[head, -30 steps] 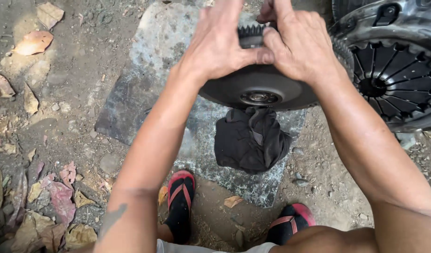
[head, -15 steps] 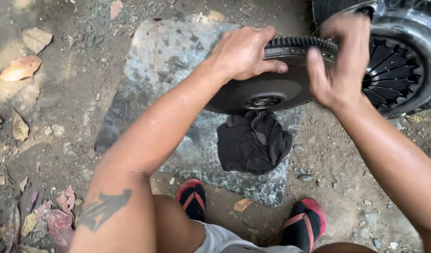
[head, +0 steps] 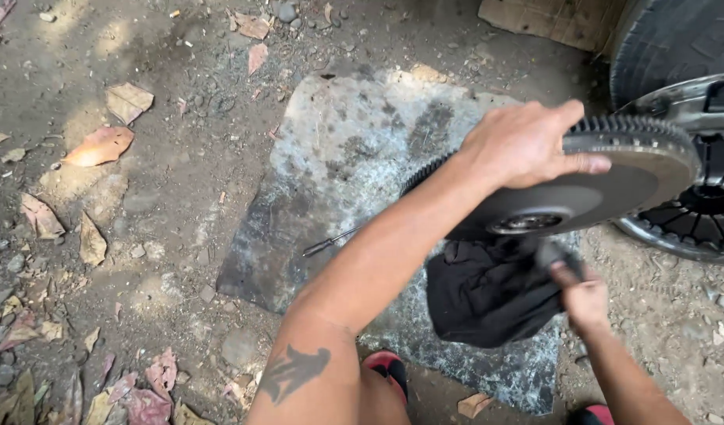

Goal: The person cleans a circular metal car part, likely a flywheel, using a screwdriver to scrape the edges and a black cloth to wipe the surface. The person rotates the part to clean different sections and wipes both sides of the object.

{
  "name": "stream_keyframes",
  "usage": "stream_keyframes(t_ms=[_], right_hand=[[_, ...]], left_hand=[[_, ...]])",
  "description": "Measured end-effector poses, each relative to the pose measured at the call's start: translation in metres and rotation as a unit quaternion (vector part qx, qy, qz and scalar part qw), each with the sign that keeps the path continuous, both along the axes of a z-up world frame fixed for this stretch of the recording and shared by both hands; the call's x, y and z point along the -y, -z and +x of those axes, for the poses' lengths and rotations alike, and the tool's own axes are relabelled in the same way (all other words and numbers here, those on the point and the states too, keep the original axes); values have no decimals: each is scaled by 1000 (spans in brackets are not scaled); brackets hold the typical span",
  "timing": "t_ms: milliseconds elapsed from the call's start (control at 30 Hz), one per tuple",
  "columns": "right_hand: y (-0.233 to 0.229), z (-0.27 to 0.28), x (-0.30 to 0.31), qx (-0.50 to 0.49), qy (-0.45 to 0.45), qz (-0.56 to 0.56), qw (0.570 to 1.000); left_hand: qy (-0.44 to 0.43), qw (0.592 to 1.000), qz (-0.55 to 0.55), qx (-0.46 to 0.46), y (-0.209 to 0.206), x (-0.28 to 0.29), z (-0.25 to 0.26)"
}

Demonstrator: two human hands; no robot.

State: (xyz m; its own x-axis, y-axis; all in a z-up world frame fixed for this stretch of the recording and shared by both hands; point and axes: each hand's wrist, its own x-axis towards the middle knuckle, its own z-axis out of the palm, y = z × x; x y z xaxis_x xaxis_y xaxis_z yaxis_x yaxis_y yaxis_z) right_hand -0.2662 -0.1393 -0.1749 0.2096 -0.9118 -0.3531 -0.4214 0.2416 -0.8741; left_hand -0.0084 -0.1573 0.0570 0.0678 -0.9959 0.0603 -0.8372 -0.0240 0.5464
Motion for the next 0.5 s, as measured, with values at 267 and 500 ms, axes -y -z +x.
stream_keyframes(t_ms=[267,500], right_hand=[[-96,-12,4,469,356,55,807],[-90,99,50,163,214,-389,881]], left_hand=[[-52,999,-12,-7,-28,-23,66],[-154,988,31,-3,-20,-55,90]])
